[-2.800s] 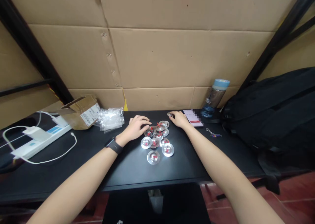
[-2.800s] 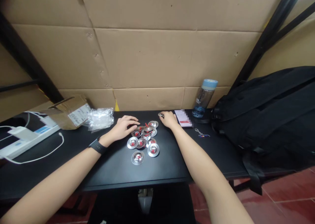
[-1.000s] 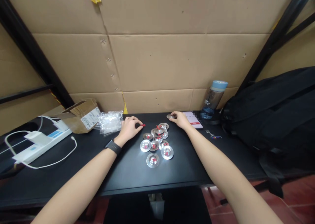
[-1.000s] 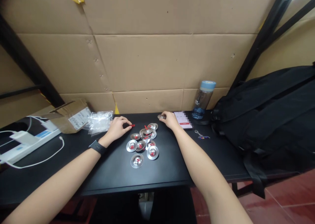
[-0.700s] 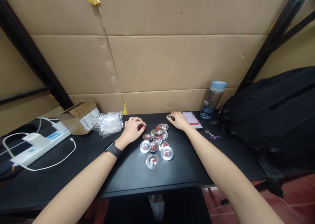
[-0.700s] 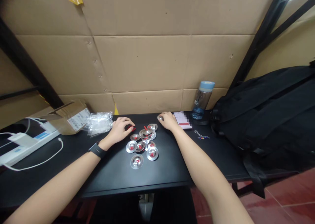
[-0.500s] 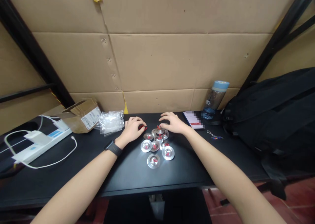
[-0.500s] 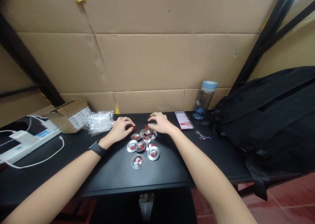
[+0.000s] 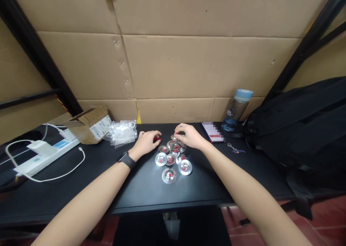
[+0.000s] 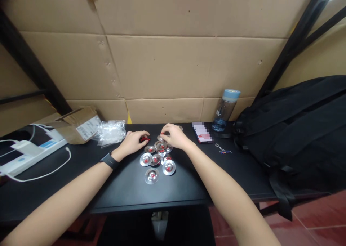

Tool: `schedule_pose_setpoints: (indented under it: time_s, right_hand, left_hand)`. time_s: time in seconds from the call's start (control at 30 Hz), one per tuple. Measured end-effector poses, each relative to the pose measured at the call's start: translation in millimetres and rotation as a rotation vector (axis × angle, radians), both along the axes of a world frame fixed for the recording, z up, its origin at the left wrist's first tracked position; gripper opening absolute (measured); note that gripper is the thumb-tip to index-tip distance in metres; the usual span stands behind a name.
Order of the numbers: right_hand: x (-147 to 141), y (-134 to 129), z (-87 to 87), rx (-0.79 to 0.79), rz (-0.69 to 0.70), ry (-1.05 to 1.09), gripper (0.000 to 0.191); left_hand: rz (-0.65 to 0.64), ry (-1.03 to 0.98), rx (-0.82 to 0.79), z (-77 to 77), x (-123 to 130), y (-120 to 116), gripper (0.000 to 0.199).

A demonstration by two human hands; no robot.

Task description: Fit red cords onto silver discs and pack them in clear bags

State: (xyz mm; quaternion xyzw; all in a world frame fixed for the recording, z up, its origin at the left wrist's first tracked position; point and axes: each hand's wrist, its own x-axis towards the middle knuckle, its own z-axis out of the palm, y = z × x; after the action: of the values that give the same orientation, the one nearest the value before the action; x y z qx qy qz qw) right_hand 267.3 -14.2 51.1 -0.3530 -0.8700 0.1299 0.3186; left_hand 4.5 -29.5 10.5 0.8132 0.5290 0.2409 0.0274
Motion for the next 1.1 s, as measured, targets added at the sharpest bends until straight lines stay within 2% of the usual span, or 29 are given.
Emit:
schedule_pose_setpoints:
  time_s: [0.1,0.27,0.33,0.43,0.6,0.73,0.77,0.93,1.1]
  right_hand:
    - [-4,-3,3.2,-0.054,-0.01,0.165,0.007]
    - [-15,-11,1.0,-0.12,0.063,0.379,0.01]
    - [-19,-16,0.9,-0.118,0.076,0.432,0.011]
    - [-24,-22,1.4,-0.133,0.088,0.466,0.012]
    - [-29,-27,-1.0,-0.214,0.122,0.465,0.013]
    - [-28,-27,-2.9,-0.367,0.182,0.49,0.054]
    - [-28,-28,-3.1,-0.389,0.203,0.487,0.059]
    - [-28,-29,-4.1,-0.36,0.26,0.41,0.045]
    - [-15,-12,-3.7,-0.185,0.123,0.287,0.043]
  left_hand:
    - [-0.027,-0.053,0.032,7.5,5,-6,0.02]
    - [-0.197,-0.432,-0.029,18.9,26,-22,0.023]
    - [-0.199,-0.552,-0.055,20.6,33,-26,0.025]
    - [-0.15,-0.619,-0.073,20.9,37,-28,0.024]
    - [-0.131,-0.639,-0.097,21.2,35,-28,0.022]
    - [-0.136,-0.632,-0.109,22.9,35,-29,0.016]
    - [-0.137,-0.625,-0.11,23.4,35,-30,0.015]
    - [-0.11,-0.542,-0.075,26.5,33,-30,0.012]
    - [-0.038,-0.286,0.079,28.8,24,-23,0.01]
